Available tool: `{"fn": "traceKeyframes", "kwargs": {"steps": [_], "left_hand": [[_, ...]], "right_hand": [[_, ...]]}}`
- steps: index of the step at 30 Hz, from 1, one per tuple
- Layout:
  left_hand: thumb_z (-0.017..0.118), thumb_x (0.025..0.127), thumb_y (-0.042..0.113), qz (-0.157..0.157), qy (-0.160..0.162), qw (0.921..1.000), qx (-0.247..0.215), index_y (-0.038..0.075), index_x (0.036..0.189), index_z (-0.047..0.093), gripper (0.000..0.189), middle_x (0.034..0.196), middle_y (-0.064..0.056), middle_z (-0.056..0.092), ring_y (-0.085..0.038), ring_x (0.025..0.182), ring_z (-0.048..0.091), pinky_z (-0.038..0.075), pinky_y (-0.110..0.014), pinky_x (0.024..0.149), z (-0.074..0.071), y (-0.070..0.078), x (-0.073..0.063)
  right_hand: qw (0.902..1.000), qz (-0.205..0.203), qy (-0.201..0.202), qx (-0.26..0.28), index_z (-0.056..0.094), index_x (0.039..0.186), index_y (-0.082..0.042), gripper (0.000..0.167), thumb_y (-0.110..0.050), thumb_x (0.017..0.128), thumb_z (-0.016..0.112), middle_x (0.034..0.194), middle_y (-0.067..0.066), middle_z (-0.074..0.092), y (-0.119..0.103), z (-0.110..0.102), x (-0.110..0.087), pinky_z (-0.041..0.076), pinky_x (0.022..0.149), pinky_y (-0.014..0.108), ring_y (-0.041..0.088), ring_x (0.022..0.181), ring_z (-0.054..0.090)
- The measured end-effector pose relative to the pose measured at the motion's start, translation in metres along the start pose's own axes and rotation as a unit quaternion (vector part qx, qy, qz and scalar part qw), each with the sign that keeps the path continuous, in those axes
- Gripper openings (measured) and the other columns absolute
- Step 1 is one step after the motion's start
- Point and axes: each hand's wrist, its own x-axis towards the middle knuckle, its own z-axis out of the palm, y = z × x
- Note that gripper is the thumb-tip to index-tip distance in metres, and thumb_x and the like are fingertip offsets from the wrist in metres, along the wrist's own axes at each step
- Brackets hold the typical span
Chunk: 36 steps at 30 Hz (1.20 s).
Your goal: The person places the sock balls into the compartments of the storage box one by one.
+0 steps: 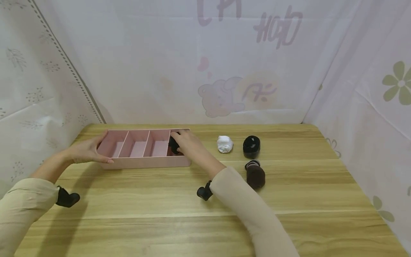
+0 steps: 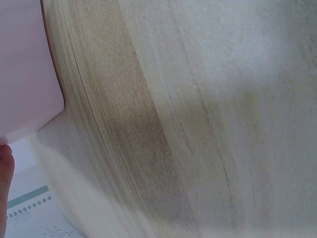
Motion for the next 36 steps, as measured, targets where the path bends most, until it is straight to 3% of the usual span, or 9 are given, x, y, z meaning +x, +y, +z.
{"fn": "traceKeyframes", "kwargs": {"steps": [7,10,15,19,23,30,36], "left_hand": [[0.080,0.072,0.035,0.007,-0.001,1.0000,0.000,-0.010,0.144,-0.013,0.125,0.149,-0.037,-0.005,-0.054,0.136,0.006,0.014,-0.067,0.107,0.000,-0.001,-0.001],[0.080,0.073,0.035,0.007,-0.002,1.0000,-0.005,-0.010,0.144,-0.013,0.125,0.149,-0.037,-0.006,-0.054,0.136,0.006,0.013,-0.067,0.107,0.000,-0.001,0.000],[0.080,0.072,0.034,0.007,0.000,0.9999,-0.008,-0.010,0.144,-0.013,0.125,0.149,-0.038,-0.005,-0.055,0.136,0.007,0.014,-0.067,0.107,0.000,0.000,-0.001],[0.080,0.073,0.034,0.006,-0.001,0.9999,-0.010,-0.009,0.144,-0.014,0.125,0.149,-0.038,-0.004,-0.055,0.135,0.008,0.015,-0.067,0.106,0.001,0.001,-0.002],[0.079,0.073,0.033,0.006,-0.005,0.9999,-0.015,-0.009,0.144,-0.014,0.125,0.149,-0.038,-0.004,-0.055,0.135,0.008,0.015,-0.067,0.106,0.002,0.002,-0.002],[0.079,0.074,0.031,-0.001,-0.011,0.9995,-0.029,-0.006,0.144,-0.016,0.124,0.149,-0.037,-0.006,-0.055,0.135,0.006,0.015,-0.068,0.105,0.003,0.000,-0.002],[0.078,0.075,0.031,0.004,-0.008,0.9996,-0.026,-0.006,0.145,-0.015,0.123,0.149,-0.037,-0.005,-0.055,0.135,0.007,0.016,-0.068,0.105,0.002,-0.001,-0.002]], "right_hand": [[0.9951,0.015,-0.067,-0.072,0.053,0.132,-0.008,0.053,-0.020,0.084,0.071,0.130,0.014,0.056,-0.001,0.008,0.011,0.045,0.099,0.040,0.030,0.117,0.054],[0.9934,0.015,-0.070,-0.090,0.054,0.129,-0.009,0.052,-0.021,0.082,0.073,0.127,0.012,0.058,0.005,0.018,0.016,0.047,0.097,0.040,0.028,0.115,0.055],[0.9935,0.018,-0.063,-0.094,0.058,0.123,-0.010,0.046,-0.021,0.081,0.074,0.121,0.009,0.062,0.005,0.020,0.018,0.046,0.097,0.039,0.024,0.113,0.058],[0.9928,0.023,-0.075,-0.090,0.056,0.127,-0.010,0.049,-0.022,0.083,0.072,0.126,0.008,0.061,0.001,0.012,0.015,0.040,0.105,0.039,0.022,0.118,0.055],[0.9958,0.024,-0.073,-0.049,0.053,0.132,-0.009,0.054,-0.026,0.084,0.071,0.134,0.009,0.055,0.004,0.010,0.011,0.037,0.107,0.037,0.024,0.125,0.049],[0.9954,0.000,0.002,0.096,0.049,0.133,0.000,0.055,-0.016,0.085,0.070,0.134,0.016,0.053,0.015,-0.003,-0.012,0.040,0.105,0.040,0.031,0.125,0.049],[0.9899,0.005,0.081,0.116,0.051,0.132,0.001,0.056,-0.018,0.084,0.071,0.130,0.019,0.056,0.039,-0.022,-0.057,0.044,0.100,0.045,0.034,0.118,0.054]]}}
